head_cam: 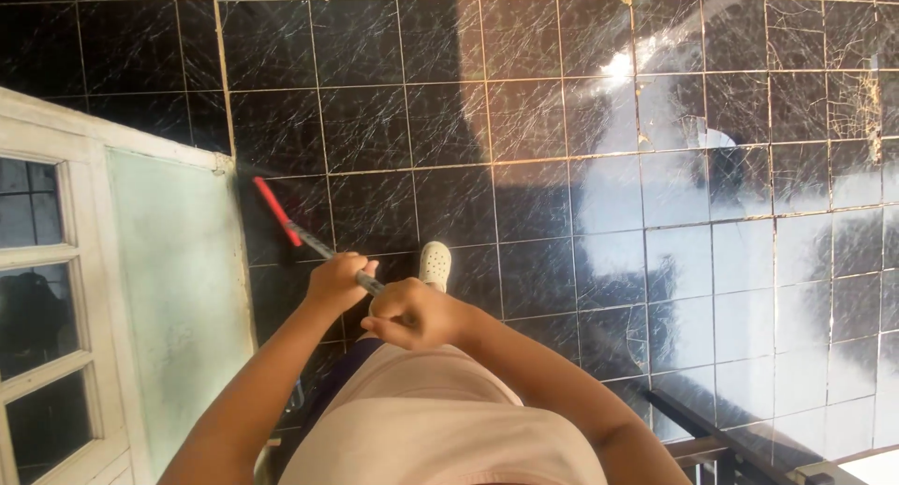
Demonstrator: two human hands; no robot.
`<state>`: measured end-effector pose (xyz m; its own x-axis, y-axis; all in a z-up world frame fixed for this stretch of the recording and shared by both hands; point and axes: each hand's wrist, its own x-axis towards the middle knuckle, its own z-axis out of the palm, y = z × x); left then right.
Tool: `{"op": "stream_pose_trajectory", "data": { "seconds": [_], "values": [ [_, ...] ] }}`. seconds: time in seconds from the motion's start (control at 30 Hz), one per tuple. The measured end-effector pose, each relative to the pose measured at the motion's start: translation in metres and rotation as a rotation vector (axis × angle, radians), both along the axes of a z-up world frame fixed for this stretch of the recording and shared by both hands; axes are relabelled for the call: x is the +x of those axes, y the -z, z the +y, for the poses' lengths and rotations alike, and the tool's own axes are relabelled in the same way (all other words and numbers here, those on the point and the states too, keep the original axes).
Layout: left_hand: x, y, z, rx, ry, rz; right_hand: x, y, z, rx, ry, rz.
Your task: Sweep the tiled floor using a broom.
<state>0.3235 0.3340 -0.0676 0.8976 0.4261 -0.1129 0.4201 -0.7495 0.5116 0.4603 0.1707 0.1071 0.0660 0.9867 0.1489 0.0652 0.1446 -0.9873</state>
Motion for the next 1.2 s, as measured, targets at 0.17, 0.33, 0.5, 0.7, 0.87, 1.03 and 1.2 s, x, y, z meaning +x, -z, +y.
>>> {"op": "stream_pose_trajectory", "data": {
  "seconds": [0.17,0.33,0.5,0.7,0.87,1.03,1.2],
  "values": [
    [0.129,-0.016,-0.064,-0.254,0.142,-0.002,0.077,-0.041,-0.039,-0.185,0.160,-0.227],
    [0.218,-0.025,-0.085,-0.456,0.201,-0.199,0.114,-0.041,-0.027,-0.190,0.116,-0.426],
    [0.257,-0.080,-0.057,-0.364,0.232,-0.432,0.152,-0.100,-0.016,0.007,0.013,-0.392],
    [0.238,-0.165,0.035,-0.132,0.437,-0.344,0.198,-0.135,0.021,0.306,-0.180,-0.193],
    [0.212,-0.070,0.146,0.024,0.137,0.021,0.204,-0.026,0.119,0.089,0.022,-0.031],
    [0.274,-0.031,0.173,-0.203,0.185,0.087,0.244,-0.032,0.161,-0.098,0.083,-0.031],
    [0.389,-0.007,0.136,-0.542,0.422,-0.155,0.293,-0.061,0.177,-0.330,0.197,-0.245]
  ]
}}
